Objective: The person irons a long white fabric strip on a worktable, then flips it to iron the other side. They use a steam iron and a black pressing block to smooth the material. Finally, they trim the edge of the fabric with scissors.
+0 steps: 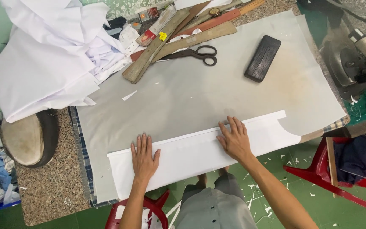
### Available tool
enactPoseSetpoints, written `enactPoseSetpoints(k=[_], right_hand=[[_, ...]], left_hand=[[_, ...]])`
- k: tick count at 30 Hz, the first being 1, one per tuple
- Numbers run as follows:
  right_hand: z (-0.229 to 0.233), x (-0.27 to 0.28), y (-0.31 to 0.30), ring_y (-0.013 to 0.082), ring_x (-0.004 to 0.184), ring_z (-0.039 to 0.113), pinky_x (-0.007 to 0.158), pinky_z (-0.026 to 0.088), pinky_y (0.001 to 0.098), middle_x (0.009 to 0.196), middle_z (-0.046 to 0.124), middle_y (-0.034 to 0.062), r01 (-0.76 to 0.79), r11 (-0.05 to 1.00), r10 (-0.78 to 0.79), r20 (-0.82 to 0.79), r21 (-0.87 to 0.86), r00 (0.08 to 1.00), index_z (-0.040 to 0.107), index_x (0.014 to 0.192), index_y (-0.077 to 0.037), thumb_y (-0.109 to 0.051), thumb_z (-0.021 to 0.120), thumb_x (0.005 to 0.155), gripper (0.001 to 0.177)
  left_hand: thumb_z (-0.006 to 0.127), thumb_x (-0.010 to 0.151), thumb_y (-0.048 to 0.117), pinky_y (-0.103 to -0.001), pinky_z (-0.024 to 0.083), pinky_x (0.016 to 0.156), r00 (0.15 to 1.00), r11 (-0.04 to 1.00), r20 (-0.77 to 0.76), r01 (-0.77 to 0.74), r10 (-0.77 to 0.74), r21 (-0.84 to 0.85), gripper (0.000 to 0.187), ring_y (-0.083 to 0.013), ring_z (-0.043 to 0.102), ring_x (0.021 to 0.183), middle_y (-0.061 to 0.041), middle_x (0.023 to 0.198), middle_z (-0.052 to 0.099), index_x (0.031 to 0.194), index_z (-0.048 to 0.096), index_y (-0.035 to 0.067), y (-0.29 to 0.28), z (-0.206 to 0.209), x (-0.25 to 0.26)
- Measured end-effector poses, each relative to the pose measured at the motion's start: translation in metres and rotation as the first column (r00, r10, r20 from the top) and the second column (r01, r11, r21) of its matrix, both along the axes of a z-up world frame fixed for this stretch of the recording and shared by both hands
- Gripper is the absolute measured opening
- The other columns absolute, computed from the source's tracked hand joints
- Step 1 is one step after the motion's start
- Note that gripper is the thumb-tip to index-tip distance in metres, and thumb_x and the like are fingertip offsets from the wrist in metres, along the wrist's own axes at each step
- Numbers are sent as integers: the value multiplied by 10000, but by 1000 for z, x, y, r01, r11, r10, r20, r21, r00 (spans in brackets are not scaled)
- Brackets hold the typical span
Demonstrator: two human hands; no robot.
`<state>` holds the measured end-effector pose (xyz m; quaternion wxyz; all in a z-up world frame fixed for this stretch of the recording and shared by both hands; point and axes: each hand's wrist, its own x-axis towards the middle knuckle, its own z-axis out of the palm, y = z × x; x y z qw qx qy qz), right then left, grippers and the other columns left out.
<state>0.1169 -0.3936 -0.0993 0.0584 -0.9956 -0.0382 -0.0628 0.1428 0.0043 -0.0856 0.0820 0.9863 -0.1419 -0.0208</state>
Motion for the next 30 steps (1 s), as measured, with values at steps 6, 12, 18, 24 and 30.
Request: enactPoseSetpoints(k=[6, 12, 18, 24, 30], right_hand=[[-2, -20, -27, 314, 1481, 396, 1207, 313, 500, 1563, 464, 121, 40, 999, -35, 122, -37, 992, 603, 1408, -323, -594, 529, 971, 520], [-3, 2, -57, 262, 1422, 464, 1168, 386, 430, 1418, 568, 65, 34, 998, -29, 85, -54, 996, 680, 1264, -219, -353, 630, 1007, 294], [2, 30, -46, 244, 1419, 473, 1148, 405, 416, 1440, 546, 30, -85, 990, 82, -38, -112, 996, 653, 1277, -315, -389, 631, 997, 291], [11, 39, -37, 251, 1429, 465, 1175, 388, 425, 1470, 525, 51, -135, 988, 122, -148, -81, 981, 631, 1348, -332, -437, 600, 1006, 359], [16, 56, -14, 252, 1432, 467, 1173, 394, 437, 1500, 508, 98, -78, 996, 82, -149, 33, 985, 521, 1476, -194, -473, 516, 1048, 512]], left_hand=[[413, 1051, 524, -601, 122, 1260, 1000, 1000, 27, 2, -2, 15, 667, -354, 277, 1554, -185, 1657, 355, 1548, 438, 79, -1, 0, -1], [539, 1059, 268, -499, 423, 1119, 981, 999, 195, -16, 22, -29, 419, -346, 571, 1337, -195, 1482, 572, 1419, 607, 64, 16, 13, 9], [662, 938, 521, -355, 459, 871, 997, 994, 37, 67, -71, 82, 409, -148, 624, 947, 45, 932, 654, 1247, 710, 257, 62, -4, 27], [650, 963, 493, -461, 408, 1134, 989, 1000, -151, -4, 1, -22, 548, -300, 546, 1333, -125, 1319, 610, 1381, 614, 140, 58, 6, 32], [657, 976, 368, -548, 291, 1208, 995, 987, 3, 102, -103, -121, 635, -407, 442, 1445, -250, 1514, 515, 1485, 512, 17, 3, 50, 38]])
